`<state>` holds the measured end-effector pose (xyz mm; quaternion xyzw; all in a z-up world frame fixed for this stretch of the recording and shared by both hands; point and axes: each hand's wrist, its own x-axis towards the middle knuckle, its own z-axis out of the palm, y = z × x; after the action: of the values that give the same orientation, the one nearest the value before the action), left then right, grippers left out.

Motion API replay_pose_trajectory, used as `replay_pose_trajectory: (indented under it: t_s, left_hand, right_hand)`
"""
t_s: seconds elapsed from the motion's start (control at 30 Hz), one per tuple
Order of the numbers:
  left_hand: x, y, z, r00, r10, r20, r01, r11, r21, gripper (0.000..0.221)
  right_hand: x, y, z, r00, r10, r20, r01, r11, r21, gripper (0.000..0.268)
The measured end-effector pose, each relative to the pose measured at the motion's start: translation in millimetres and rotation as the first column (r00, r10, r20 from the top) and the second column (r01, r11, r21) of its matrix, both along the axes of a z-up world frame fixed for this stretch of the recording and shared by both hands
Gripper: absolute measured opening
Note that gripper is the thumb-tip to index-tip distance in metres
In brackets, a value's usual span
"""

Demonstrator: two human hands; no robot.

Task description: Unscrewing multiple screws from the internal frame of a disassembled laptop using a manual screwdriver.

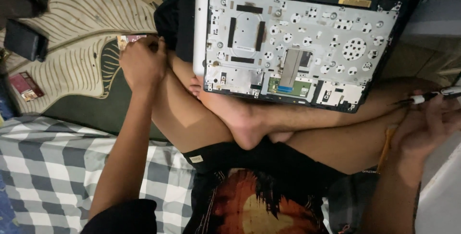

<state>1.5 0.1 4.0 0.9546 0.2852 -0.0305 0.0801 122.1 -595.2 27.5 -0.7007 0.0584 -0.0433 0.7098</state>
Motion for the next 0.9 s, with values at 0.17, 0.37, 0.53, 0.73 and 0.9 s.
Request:
replay_pose_trajectory:
  t_s: [0.17,0.37,0.53,0.73,0.9]
  left_hand:
    - [2,-1,1,0.998,0.044,-0.033,-0.045,0.999,-0.013,0.034]
    - [-1,1,-4,0.999,0.034,-0.034,-0.034,0.999,-0.007,0.037]
    - [-3,5,-14,0.998,0.045,-0.039,-0.044,0.999,0.022,0.040]
    - [0,1,-6,0.998,0.044,-0.044,-0.045,0.999,-0.011,0.036]
    - [1,0,-2,0.995,0.000,-0.097,-0.001,1.000,-0.011,0.043]
  right_hand:
    - [2,11,6,0.996,0.061,0.070,-0.059,0.998,-0.030,0.020]
    - [2,1,4,1.000,0.024,0.004,-0.024,1.000,0.012,0.018]
    - [-1,-6,-6,0.998,-0.040,0.041,0.041,0.999,-0.024,0.028]
    - [1,-11,-12,0.997,0.037,0.069,-0.040,0.998,0.044,0.027]
    - [4,-66,-45,0.995,0.052,-0.087,-0.043,0.994,0.099,0.004]
